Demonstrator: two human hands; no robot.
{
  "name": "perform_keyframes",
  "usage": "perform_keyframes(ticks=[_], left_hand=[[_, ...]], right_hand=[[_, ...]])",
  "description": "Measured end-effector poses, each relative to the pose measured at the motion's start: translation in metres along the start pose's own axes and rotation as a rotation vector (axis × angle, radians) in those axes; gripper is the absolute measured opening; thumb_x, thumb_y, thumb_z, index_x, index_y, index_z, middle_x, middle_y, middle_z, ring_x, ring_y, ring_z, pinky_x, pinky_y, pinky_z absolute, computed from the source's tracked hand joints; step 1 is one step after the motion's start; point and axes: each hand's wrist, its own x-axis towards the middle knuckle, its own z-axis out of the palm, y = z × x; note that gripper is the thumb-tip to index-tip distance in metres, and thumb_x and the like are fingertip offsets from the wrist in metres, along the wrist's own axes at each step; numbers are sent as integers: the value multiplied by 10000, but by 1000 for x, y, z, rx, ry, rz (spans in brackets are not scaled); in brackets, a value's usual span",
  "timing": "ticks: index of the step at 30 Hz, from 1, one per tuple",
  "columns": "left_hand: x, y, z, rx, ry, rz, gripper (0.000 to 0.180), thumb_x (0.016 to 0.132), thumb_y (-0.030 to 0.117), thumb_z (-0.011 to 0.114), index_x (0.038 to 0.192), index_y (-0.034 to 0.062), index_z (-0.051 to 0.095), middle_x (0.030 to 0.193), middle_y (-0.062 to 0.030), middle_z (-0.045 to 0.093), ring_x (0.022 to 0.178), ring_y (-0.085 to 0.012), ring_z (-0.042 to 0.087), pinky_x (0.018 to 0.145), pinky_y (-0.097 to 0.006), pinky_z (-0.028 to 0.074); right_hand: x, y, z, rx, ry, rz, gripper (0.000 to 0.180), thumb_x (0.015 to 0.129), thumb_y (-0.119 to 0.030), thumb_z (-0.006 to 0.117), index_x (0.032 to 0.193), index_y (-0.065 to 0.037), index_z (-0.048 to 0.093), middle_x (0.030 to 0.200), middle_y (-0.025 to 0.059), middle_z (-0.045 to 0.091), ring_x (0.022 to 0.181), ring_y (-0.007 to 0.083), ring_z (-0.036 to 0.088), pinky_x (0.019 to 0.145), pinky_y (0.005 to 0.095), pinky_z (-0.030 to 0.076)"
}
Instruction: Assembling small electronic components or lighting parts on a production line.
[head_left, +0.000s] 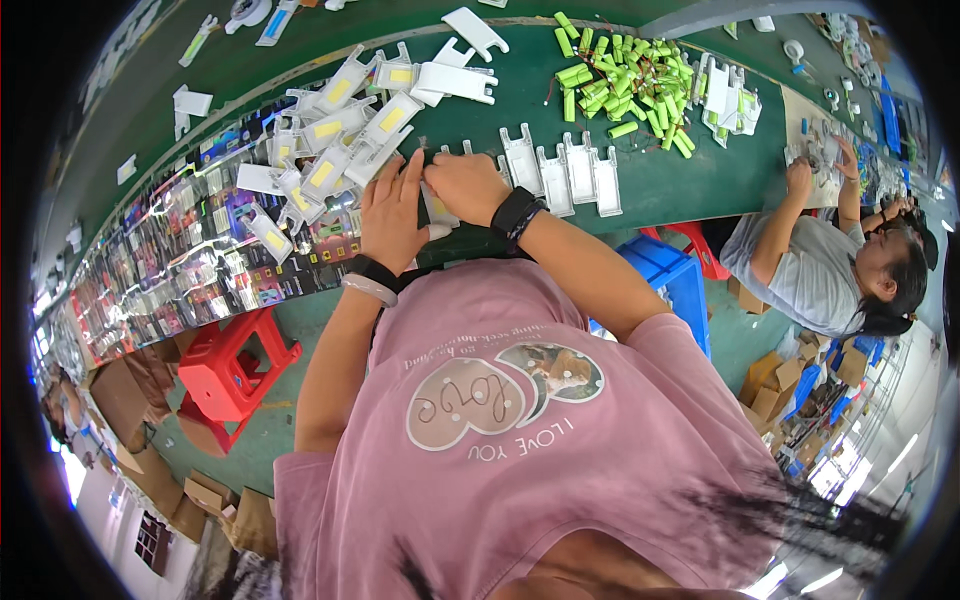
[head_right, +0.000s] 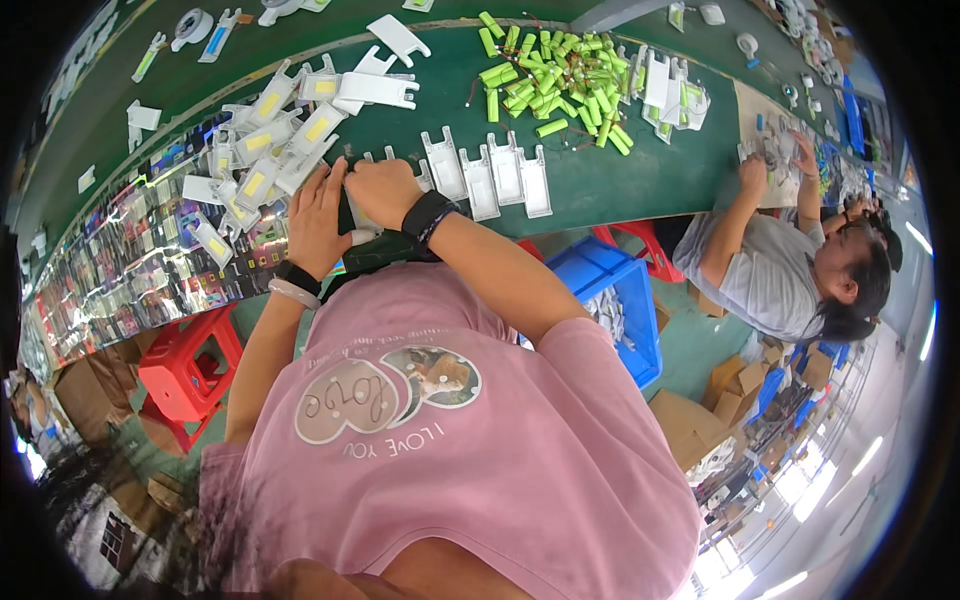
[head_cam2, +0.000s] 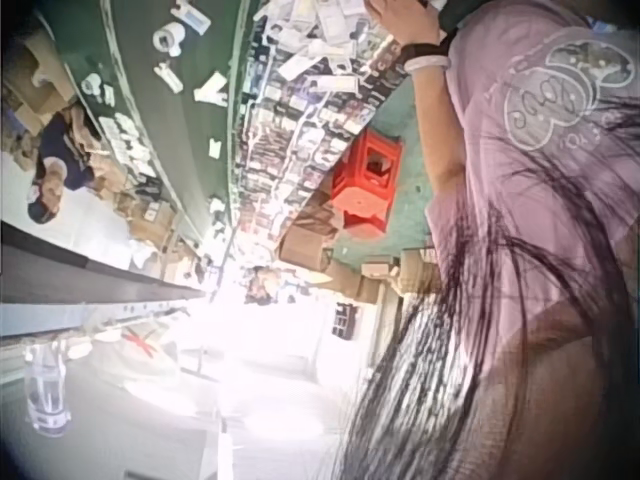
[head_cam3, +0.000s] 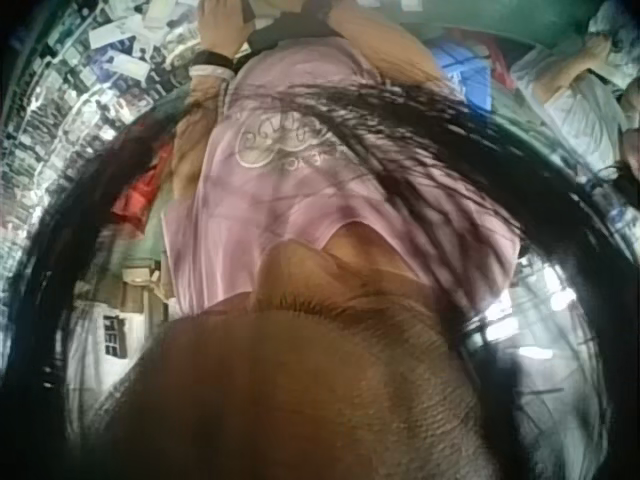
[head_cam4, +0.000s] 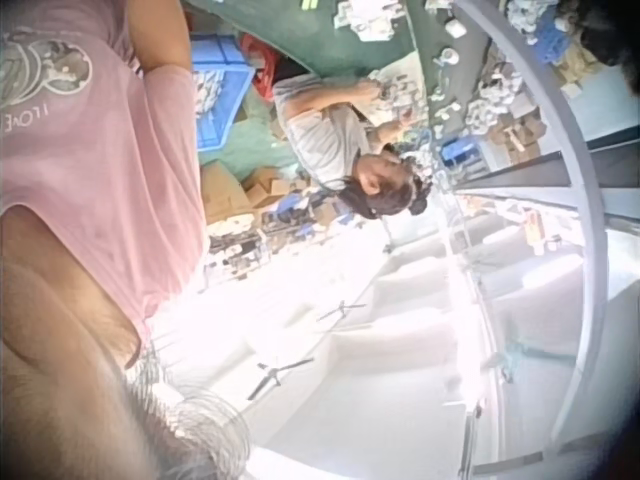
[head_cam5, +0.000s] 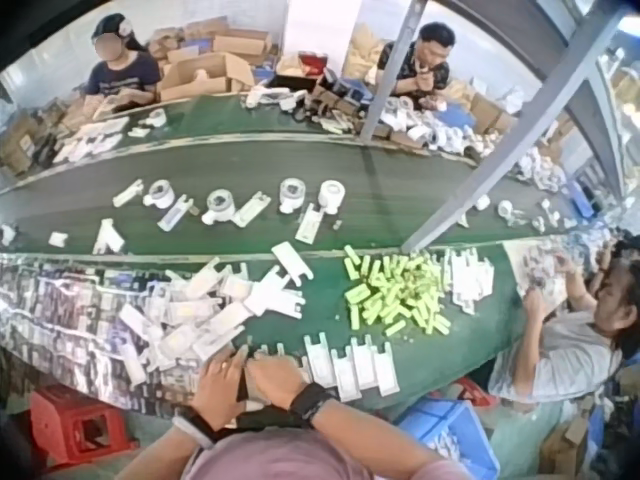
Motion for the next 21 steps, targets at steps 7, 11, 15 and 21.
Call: perform_keyframes(ticks=[7, 11, 15, 21], left_hand=[[1, 5, 2, 91, -22, -15, 1025, 567, 181, 817, 1432, 76, 278, 1261, -82, 525, 1288, -241, 369, 1041, -417, 290], [1, 6, 0, 79, -31, 5, 1032, 571, 216, 826, 1431, 64, 276, 1276, -88, 518, 1295, -246, 356, 1044, -427, 277], [3, 11, -9, 155, -72, 49, 1032, 583, 294, 829, 1421, 41, 283, 1296, -92, 508, 1302, -250, 341, 1054, -433, 245], [9, 13, -2, 142, -73, 144, 1021, 596, 303, 826, 1426, 46, 289, 1354, -119, 451, 1284, -269, 372, 1040, -437, 258]], right_hand=[[-15, -2, -4, -9, 0, -95, 141, 761, -85, 576, 895, -45, 591, 822, 103, 613, 721, 276, 646, 568, 398, 511], [-60, -7, -40, 327, -208, 14, 53, 837, -106, 527, 862, -63, 547, 881, 125, 577, 769, 326, 607, 644, 426, 482], [-153, 21, -49, 707, -103, 156, 80, 869, -118, 521, 841, -47, 498, 827, 136, 549, 751, 320, 560, 659, 396, 441], [-260, 95, 42, 828, -213, 975, 205, 840, -177, 585, 967, -17, 564, 876, 141, 644, 803, 326, 623, 667, 415, 481]])
